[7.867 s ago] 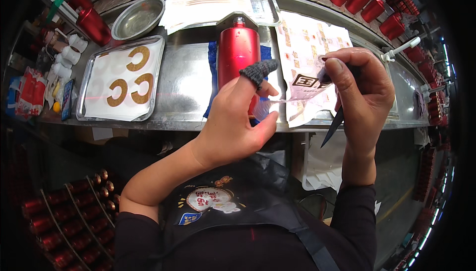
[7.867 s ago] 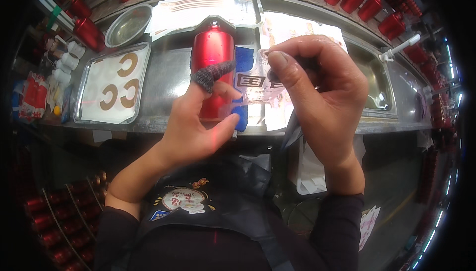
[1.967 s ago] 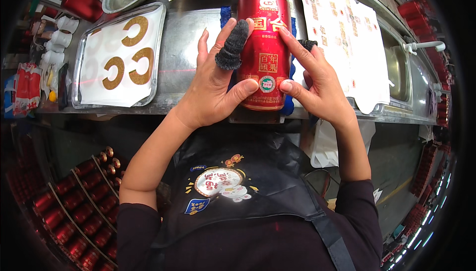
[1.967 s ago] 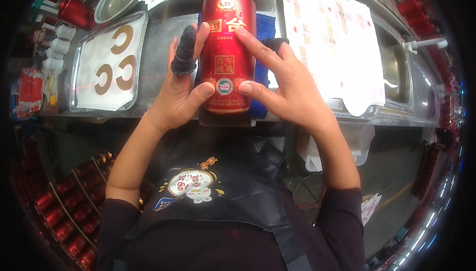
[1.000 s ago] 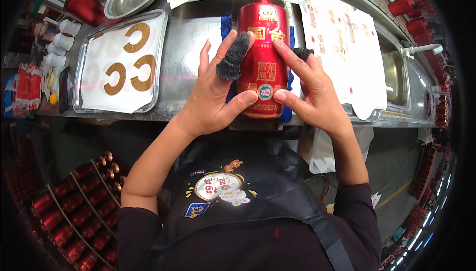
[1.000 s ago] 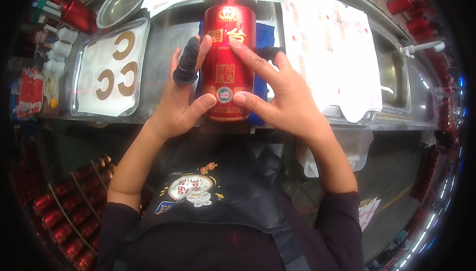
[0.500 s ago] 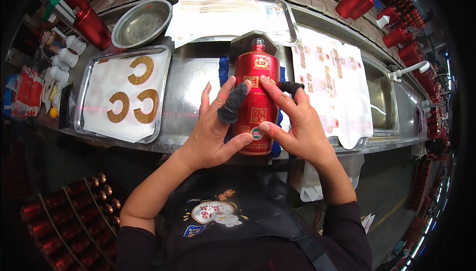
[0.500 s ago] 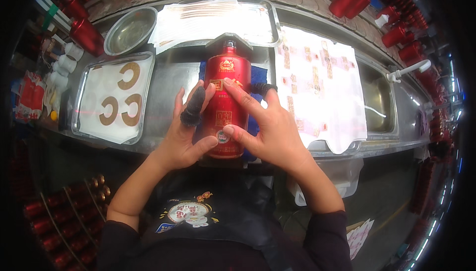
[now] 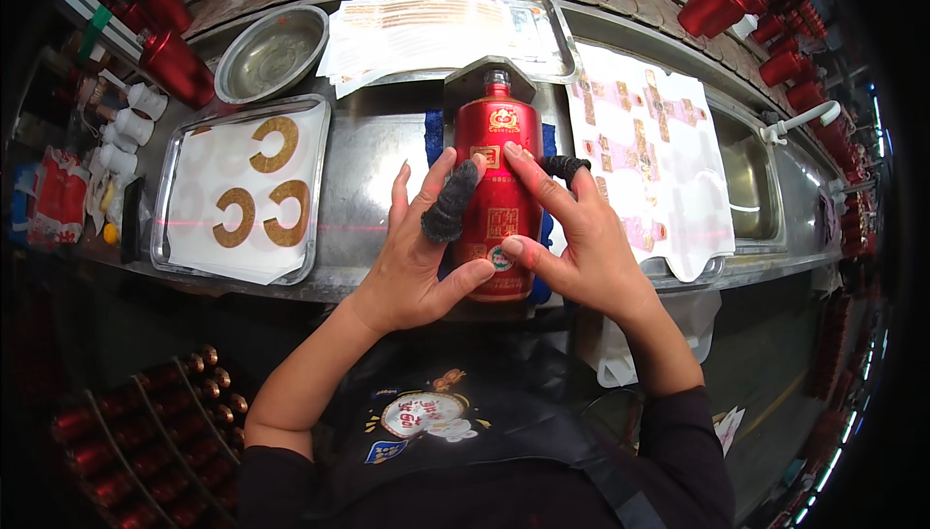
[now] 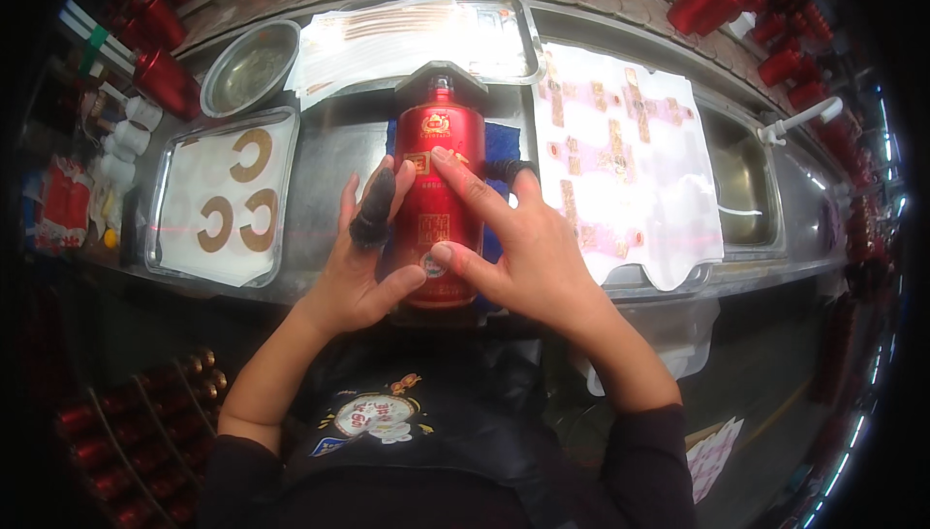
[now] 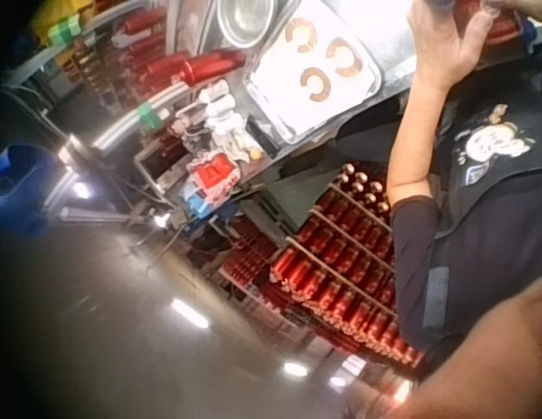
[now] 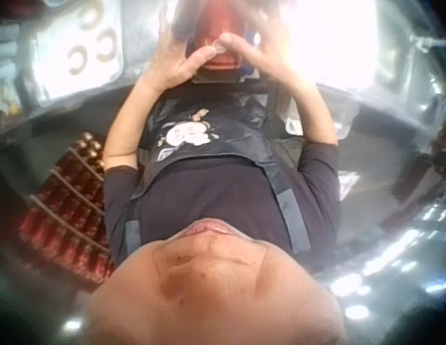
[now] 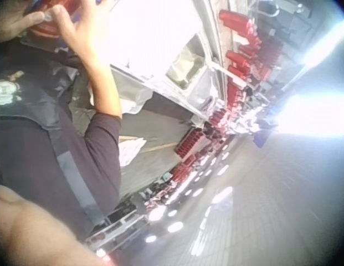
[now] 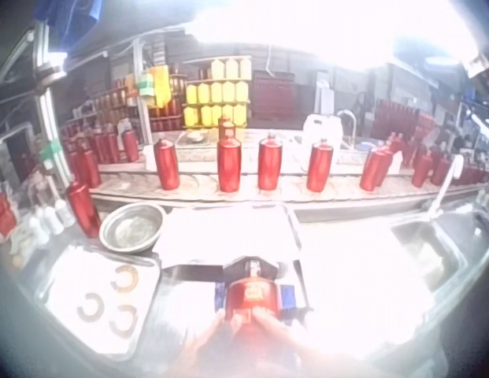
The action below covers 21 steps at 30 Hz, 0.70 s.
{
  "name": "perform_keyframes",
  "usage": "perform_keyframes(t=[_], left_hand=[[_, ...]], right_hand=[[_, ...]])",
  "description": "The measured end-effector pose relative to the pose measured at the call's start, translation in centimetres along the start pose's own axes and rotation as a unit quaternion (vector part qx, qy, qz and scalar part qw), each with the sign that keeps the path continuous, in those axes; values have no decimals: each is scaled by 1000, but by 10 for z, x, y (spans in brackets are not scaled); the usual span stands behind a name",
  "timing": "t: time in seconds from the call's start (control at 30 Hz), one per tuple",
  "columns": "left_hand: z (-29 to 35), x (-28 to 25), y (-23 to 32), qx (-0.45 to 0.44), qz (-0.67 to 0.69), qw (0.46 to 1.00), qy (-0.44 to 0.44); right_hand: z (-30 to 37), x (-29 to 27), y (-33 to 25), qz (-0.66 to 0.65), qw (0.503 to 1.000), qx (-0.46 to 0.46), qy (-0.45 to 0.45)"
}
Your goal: The person applies a gold crescent-shaped sticker to the neck of a red bottle, then applies a rectangular label to the bottle's body. They smooth the labels with their fingers and wipe the bottle with a cloth.
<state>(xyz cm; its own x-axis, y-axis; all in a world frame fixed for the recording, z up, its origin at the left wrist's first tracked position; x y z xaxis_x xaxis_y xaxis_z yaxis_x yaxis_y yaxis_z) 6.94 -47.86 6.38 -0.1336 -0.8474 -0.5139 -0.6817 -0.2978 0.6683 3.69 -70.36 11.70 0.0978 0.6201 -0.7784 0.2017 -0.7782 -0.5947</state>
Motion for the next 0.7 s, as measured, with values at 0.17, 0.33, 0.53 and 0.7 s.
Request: perform_keyframes(t=[0.17,0.33,0.53,0.7], left_hand=[[-1,1,0,1,8,1000,8],[3,1,-3,-7,35,999,30],[8,5,-10,-42,70,996,18],[11,0,-14,-53,92,994,39]], right_hand=[[1,0,2,-26,1000,-7,13],[11,4,12,-118,991,49,45],[23,14,25,-156,982,96,43],[26,15,28,-196,974,99,53]])
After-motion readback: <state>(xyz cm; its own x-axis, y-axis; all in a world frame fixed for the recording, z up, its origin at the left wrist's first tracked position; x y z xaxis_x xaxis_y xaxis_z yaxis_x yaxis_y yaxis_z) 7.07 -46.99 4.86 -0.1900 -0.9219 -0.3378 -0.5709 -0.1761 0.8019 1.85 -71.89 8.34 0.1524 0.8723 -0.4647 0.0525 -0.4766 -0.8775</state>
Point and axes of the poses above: each hand's wrist, its own z-axis away from the middle knuckle, its own x-axis out of the palm, y = z × x, the point moved 1 cm from there along -z, towards the middle knuckle, and after that the axes turned 13 degrees about y, right-handed, at the moved point
